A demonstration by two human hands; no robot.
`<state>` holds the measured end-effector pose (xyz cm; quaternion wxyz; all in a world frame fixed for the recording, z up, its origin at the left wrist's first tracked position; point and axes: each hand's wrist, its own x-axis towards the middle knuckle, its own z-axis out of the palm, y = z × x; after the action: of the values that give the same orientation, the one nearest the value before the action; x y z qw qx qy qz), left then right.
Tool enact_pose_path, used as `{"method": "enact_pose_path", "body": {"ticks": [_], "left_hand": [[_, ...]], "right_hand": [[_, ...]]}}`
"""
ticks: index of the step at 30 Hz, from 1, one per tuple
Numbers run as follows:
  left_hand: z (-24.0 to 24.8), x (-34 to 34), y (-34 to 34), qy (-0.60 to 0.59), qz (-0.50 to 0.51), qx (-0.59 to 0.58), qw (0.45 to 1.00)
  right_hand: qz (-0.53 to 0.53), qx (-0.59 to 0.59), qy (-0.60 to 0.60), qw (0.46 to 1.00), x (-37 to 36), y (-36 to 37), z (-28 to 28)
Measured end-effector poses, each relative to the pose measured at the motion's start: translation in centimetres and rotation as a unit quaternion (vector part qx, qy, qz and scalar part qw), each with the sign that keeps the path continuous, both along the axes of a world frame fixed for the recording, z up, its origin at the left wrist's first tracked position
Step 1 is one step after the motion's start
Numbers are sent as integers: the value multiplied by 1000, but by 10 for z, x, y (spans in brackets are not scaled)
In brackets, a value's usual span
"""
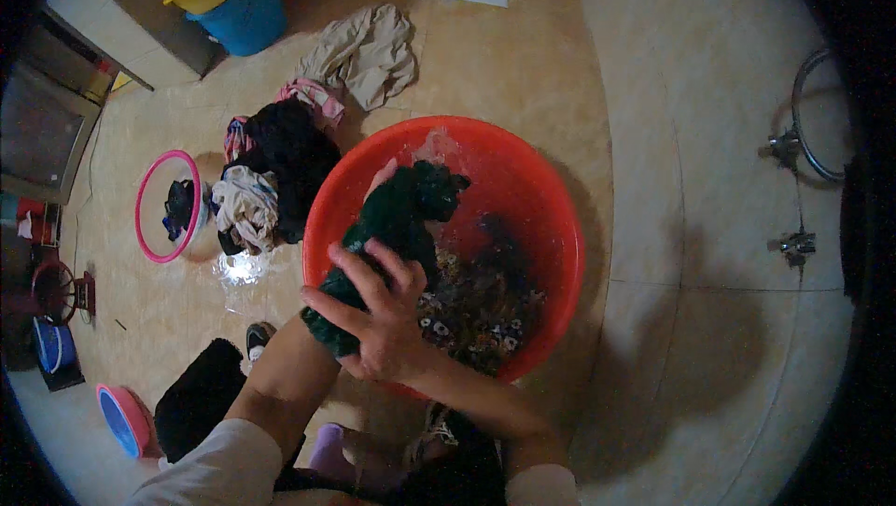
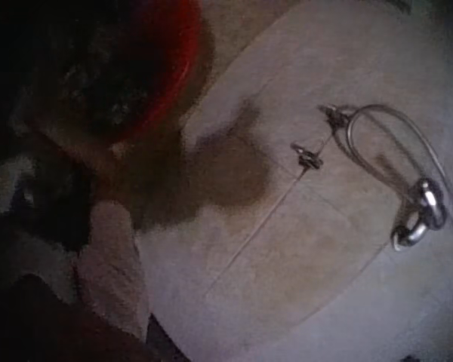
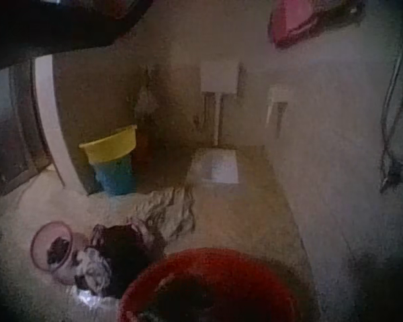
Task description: The person manually washes clothes by hand in a bathroom. They pick up a dark garment from a pink basin, wring it out, and then transfer it to a red basin filled with water. The person proceeds to agitate and scrub the clothes in the red basin under running water.
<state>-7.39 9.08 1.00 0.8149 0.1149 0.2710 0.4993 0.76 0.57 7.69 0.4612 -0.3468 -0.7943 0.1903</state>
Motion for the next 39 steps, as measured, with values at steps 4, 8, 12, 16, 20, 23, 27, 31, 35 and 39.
{"method": "enact_pose_path", "body": {"ticks": [4,8,12,16,20,23,27,31,35,39], "left_hand": [[-3,-12,-14,37,39,-54,997],[-26,-8,-19,77,118,-76,987],[-7,-11,-29,84,14,-203,975],[-21,-15,-16,353,22,-192,916],[-74,-28,-17,419,152,-5,895],[-106,3,-55,576,231,97,778],[-78,28,-77,318,67,-132,936],[-95,7,-77,166,83,-225,957],[-104,-4,-60,79,57,-233,968],[-65,-7,-28,-81,-4,-194,978]], "right_hand": [[-26,13,-109,994,0,31,-22],[-63,-78,-4,995,4,75,-51],[-226,-436,-21,871,68,116,-153],[-335,-444,-39,830,98,98,-181],[-267,-218,-271,899,98,73,-170],[-171,-217,-388,879,82,64,-190],[-220,-341,-428,808,94,70,-282],[-257,-449,-180,836,81,103,-236],[-134,-331,-81,930,68,106,-123],[-26,-171,40,984,46,82,20]]}}
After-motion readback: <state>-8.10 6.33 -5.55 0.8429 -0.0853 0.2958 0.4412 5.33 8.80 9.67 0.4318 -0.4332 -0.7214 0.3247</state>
